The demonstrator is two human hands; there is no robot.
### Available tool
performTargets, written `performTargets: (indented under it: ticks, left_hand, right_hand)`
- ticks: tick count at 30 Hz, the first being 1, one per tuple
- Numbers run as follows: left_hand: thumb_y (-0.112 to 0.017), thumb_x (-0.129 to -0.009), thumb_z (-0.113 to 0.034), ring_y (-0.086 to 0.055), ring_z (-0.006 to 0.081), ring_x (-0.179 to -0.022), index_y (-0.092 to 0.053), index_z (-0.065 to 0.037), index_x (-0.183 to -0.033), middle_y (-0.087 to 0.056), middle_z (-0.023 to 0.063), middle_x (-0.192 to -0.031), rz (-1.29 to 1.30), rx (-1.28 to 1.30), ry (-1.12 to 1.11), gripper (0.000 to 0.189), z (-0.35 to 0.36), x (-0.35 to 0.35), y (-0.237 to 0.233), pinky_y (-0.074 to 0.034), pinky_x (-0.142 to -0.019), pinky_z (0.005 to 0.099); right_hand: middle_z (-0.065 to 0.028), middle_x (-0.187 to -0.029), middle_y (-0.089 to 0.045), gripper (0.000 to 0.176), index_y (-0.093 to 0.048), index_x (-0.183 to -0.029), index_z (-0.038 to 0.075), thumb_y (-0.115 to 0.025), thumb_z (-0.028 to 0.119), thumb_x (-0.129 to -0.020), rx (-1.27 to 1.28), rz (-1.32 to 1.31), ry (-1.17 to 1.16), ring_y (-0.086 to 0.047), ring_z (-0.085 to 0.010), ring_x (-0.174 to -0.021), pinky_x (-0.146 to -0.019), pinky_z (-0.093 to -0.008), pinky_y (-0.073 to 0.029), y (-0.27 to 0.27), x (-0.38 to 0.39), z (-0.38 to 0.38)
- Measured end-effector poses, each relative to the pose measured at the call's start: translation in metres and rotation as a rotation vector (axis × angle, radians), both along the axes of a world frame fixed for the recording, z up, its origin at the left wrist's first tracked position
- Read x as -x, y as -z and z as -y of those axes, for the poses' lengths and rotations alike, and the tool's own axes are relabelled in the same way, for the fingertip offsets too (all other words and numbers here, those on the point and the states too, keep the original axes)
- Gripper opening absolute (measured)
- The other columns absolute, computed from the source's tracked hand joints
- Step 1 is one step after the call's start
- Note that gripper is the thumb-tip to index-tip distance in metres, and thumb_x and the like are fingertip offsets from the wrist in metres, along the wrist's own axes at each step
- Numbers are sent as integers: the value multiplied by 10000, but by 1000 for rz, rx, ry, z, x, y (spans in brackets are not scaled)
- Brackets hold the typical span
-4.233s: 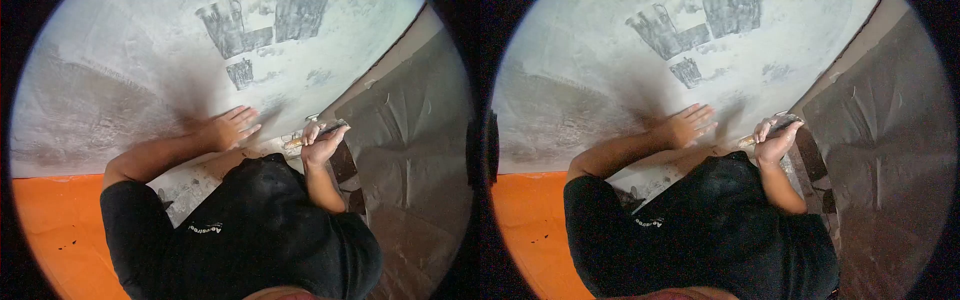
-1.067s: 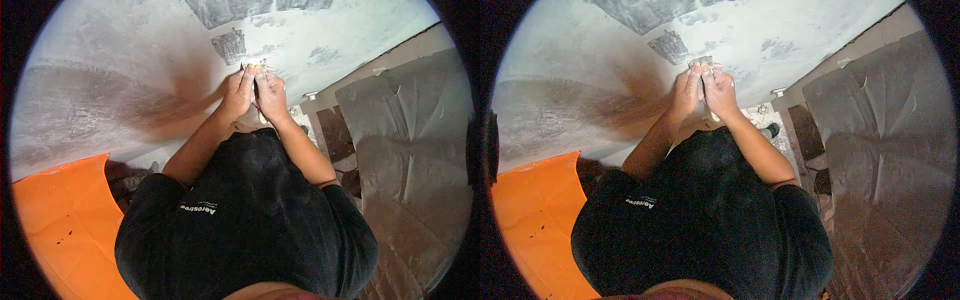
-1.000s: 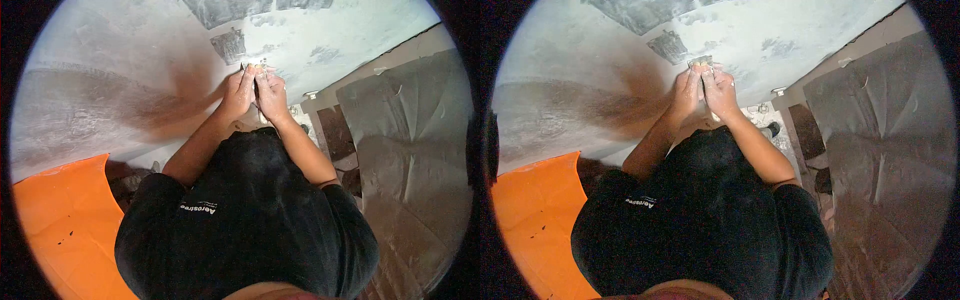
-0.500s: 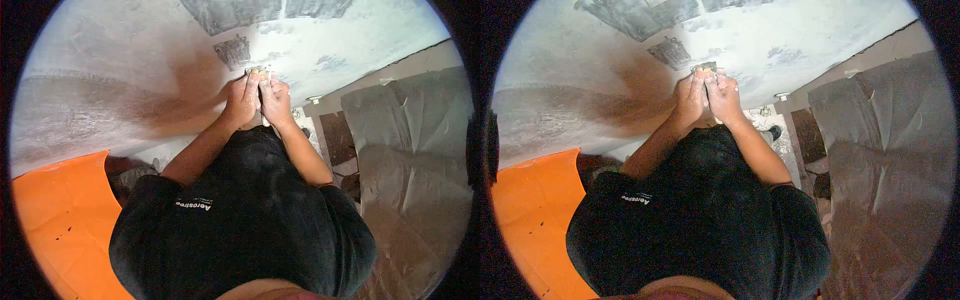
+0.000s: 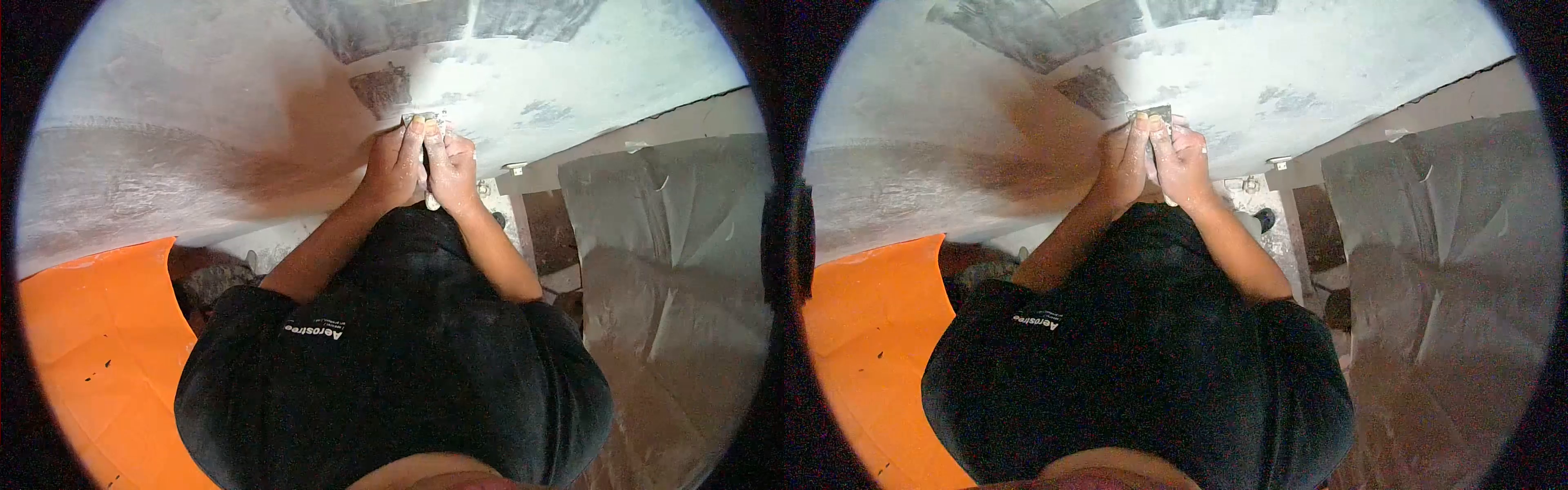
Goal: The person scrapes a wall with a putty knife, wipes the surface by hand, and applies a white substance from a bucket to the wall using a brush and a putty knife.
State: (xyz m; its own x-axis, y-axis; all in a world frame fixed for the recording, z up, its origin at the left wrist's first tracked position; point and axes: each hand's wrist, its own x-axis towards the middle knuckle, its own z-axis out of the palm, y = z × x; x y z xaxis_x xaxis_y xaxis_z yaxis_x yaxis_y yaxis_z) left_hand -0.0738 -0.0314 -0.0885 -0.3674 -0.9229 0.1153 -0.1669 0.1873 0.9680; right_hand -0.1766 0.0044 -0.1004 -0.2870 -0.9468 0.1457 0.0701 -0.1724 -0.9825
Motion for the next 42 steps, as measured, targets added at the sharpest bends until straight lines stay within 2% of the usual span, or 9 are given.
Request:
performTargets:
  ticks: [2, 15, 21, 26, 31, 34, 37, 39, 42]
  left_hand:
    - [-378, -1021, -268, -530, 130, -593, -598, 36, -905, -592, 72, -697, -71, 23, 20, 392, 1, 2, -2, -440, -567, 289]
    - [-352, -1027, -275, -575, 142, -671, -607, 29, -934, -637, 82, -772, 21, -55, 68, 408, 0, 1, -27, -476, -643, 312]
    - [-371, -1027, -253, -529, 88, -625, -613, 28, -971, -604, 63, -734, -156, 195, 95, 375, 2, -2, 1, -444, -577, 261]
    - [-384, -1033, -250, -514, 60, -685, -611, 54, -1000, -574, 9, -752, -113, -118, 154, 381, -12, -21, 11, -436, -605, 235]
    - [-383, -1035, -264, -512, 53, -676, -621, 52, -1020, -595, 6, -763, -289, -84, 121, 396, -14, -13, 9, -436, -590, 227]
    - [-311, -1044, -303, -522, 75, -528, -620, 59, -1111, -615, 41, -680, -124, -113, 250, 481, -8, -20, -3, -449, -510, 221]
    - [-395, -1031, -271, -545, 60, -611, -632, 40, -1006, -614, 34, -730, -201, -97, 213, 392, 0, -18, 5, -454, -557, 231]
    - [-394, -1030, -276, -553, 99, -486, -619, 40, -948, -603, 60, -672, -105, -24, 159, 396, 7, -18, 10, -452, -468, 251]
    - [-389, -1030, -293, -553, 142, -418, -591, 34, -874, -573, 71, -586, -112, -136, 214, 414, 3, -22, 0, -450, -427, 284]
  right_hand:
    - [3, -501, -508, 441, -536, -629, 37, -483, 265, -1002, -9, 22, -18, -452, -85, -456, -443, -266, -360, -10, 1, -1]
    - [1, -482, -498, 455, -540, -604, 39, -480, 254, -1001, -108, 94, -61, -438, -76, -435, -416, -261, -335, -18, 4, -3]
    - [3, -499, -509, 434, -554, -635, 20, -483, 246, -999, 43, 28, -15, -438, -70, -443, -408, -261, -332, 6, 0, -3]
    - [-35, -547, -553, 420, -579, -723, 23, -421, 275, -1019, -41, 266, -145, -469, -101, -408, -386, -240, -353, 13, -9, -19]
    - [-52, -565, -563, 435, -583, -756, 10, -410, 306, -1023, -91, 203, -135, -477, -112, -405, -388, -244, -376, 4, -10, -26]
    - [-50, -552, -558, 439, -586, -759, 11, -407, 312, -1023, -81, 132, -134, -483, -110, -406, -396, -248, -398, -15, -7, -26]
    - [-46, -537, -552, 445, -582, -746, 17, -403, 314, -1024, -75, 120, -94, -483, -105, -407, -396, -248, -393, -21, -10, -23]
    - [-39, -522, -542, 443, -574, -736, 21, -399, 308, -1025, -16, -22, -65, -477, -101, -406, -395, -246, -385, -22, -10, -20]
    - [-36, -507, -531, 445, -567, -726, 23, -396, 303, -1026, -63, 51, -75, -473, -97, -406, -396, -242, -377, -15, -12, -16]
